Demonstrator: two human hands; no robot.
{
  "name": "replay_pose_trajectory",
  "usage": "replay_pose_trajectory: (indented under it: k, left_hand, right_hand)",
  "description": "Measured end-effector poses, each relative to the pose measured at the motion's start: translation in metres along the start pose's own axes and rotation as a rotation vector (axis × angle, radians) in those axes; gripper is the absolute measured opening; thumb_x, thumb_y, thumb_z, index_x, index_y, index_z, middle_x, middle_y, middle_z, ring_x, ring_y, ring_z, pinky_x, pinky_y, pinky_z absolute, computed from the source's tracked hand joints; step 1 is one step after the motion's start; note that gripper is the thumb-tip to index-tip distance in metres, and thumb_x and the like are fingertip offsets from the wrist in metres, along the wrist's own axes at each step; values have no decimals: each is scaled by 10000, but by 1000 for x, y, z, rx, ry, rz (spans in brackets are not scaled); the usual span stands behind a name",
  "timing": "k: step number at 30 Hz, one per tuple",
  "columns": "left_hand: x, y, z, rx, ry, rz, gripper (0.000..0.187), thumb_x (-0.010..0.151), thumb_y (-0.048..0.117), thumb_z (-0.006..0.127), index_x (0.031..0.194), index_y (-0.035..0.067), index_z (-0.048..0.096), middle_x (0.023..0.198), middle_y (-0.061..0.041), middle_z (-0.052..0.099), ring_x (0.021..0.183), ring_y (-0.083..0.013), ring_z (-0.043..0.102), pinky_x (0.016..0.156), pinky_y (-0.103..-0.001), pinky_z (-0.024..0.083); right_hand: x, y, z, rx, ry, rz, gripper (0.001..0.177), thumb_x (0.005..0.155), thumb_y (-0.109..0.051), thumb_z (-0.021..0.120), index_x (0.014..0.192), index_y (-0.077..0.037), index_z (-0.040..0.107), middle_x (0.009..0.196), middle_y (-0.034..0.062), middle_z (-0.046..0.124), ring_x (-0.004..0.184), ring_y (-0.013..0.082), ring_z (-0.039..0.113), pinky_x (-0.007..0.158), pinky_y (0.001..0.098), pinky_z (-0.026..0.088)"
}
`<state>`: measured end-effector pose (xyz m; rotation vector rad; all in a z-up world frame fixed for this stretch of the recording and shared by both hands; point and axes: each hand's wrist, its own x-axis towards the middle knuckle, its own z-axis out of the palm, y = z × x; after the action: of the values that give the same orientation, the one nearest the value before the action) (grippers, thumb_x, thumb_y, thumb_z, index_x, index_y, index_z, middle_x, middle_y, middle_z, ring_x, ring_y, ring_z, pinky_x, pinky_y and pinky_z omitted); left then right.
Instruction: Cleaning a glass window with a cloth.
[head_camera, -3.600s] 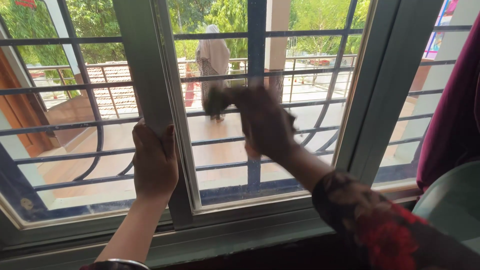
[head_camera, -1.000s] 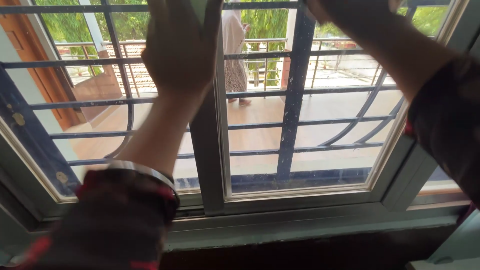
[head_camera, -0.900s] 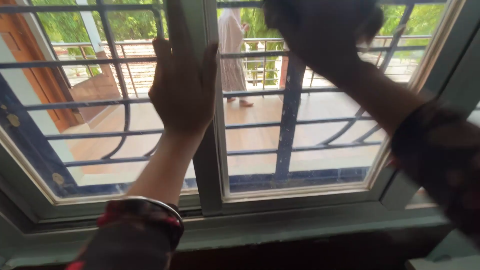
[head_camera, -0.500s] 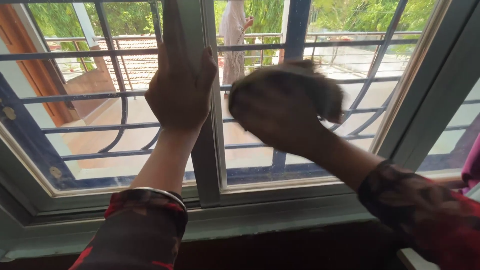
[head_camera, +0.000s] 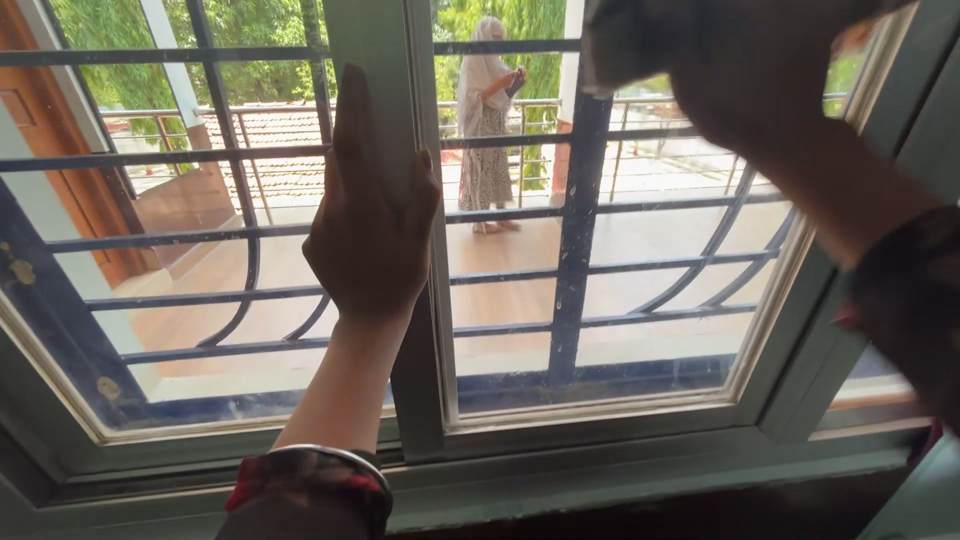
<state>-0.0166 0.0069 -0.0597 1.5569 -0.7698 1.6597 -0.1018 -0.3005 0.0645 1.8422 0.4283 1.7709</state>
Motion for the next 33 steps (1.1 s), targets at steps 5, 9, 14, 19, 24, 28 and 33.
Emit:
replay_pose_trajectory:
  k: [5,9,14,19,24,28,33]
  left_hand:
    - [0,-5,2,18,4,4,570,1201,424,528,1631,203,226,1494,-151,614,1180,-292,760,849,-333,683]
    - [0,-6,3,18,4,28,555,1223,442,502,1630,210,204,1547,-163,570,1210,-288,755,825,-315,687]
    - [-8,-13,2,-2,-33,44,571,1242,432,462,1666,233,137,1605,-134,527,1288,-294,731,891,-327,690]
    - [-7,5,-9,29,-81,1,582,1235,421,479,1654,211,134,1606,-183,517,1263,-348,732,835,-359,688]
    - [-14,6,-7,112,-61,-3,601,1229,421,515,1647,200,144,1365,-192,612,1118,-366,741,814,-405,672]
    - [-19,1,3,122,-38,14,562,1230,398,461,1654,184,162,1302,-178,623,1049,-319,751,770,-372,670]
    - [-20,-2,2,161,-15,39,542,1250,427,438,1650,153,196,1283,-171,611,1056,-286,726,759,-339,654]
  right_hand:
    - [26,-69,1,397,-47,265,272,1127,-292,576,1050,-81,729,886,117,716,829,265,694,806,466,531]
    - [-18,-110,36,207,-64,128,304,1100,-311,655,1298,-85,701,1447,238,562,1339,464,523,1062,640,384]
    - [-32,-146,-30,220,-62,23,442,996,-298,680,1420,-175,648,1551,177,493,1396,447,477,1079,690,331]
    - [-90,-93,-27,357,-197,7,431,1012,-220,667,1437,-165,622,1535,151,536,1349,403,550,1090,584,411]
    - [-122,-61,-42,148,-57,362,486,1193,-179,454,1636,16,410,1689,297,263,1562,515,291,1296,553,279]
    - [-123,-67,8,111,-112,578,594,1120,-265,452,1658,-19,398,1722,262,207,1600,485,155,1324,588,151]
    - [-152,-95,124,138,-2,743,588,1207,-287,431,1677,39,297,1747,280,217,1638,456,121,1334,594,105]
